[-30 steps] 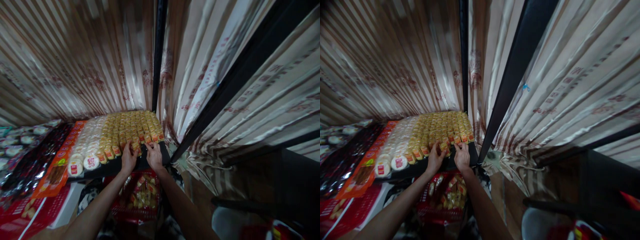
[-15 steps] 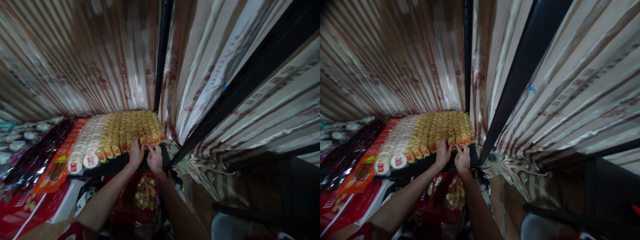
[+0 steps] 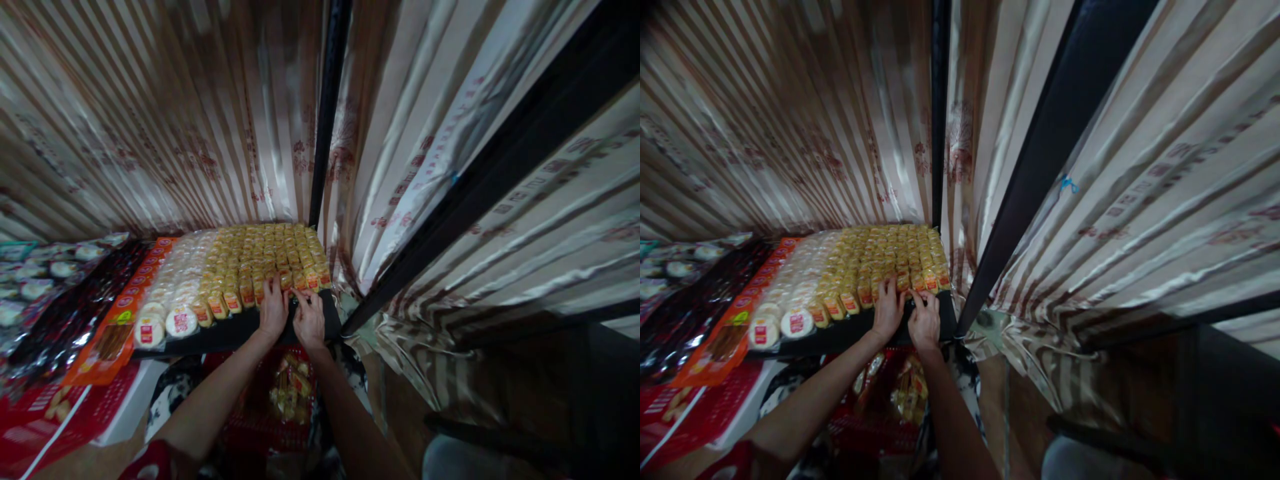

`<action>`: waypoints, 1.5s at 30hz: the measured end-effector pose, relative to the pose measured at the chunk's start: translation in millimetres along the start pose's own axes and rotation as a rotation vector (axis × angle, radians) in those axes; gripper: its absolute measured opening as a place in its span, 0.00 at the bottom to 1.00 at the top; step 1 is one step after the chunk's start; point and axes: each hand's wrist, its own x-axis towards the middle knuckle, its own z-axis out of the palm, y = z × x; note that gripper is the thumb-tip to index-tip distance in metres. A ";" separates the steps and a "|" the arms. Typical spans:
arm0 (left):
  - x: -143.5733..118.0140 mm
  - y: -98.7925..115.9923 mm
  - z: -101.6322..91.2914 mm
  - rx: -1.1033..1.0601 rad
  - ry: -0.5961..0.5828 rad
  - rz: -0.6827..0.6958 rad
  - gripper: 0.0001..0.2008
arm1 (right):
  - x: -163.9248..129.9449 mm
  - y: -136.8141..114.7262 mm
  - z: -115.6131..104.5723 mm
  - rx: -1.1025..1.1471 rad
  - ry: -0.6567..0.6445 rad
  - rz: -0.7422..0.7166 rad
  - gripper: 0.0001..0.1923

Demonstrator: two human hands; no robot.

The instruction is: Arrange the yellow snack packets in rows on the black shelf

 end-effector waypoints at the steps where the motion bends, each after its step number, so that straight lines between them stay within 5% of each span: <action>1: -1.5 0.2 -0.5 0.010 0.001 -0.001 0.22 | 0.0 0.0 0.1 0.000 0.001 -0.001 0.27; 9: -4.3 -14.4 5.1 -0.098 0.100 0.053 0.18 | -0.6 0.0 1.0 -0.004 0.015 -0.011 0.27; 27: 0.0 -8.2 7.8 0.046 -0.058 -0.049 0.09 | -0.1 -2.9 1.3 -0.006 0.013 0.020 0.20; 45: -9.2 -18.0 22.2 0.038 0.013 0.050 0.11 | 0.2 -1.1 4.1 -0.005 0.033 -0.004 0.20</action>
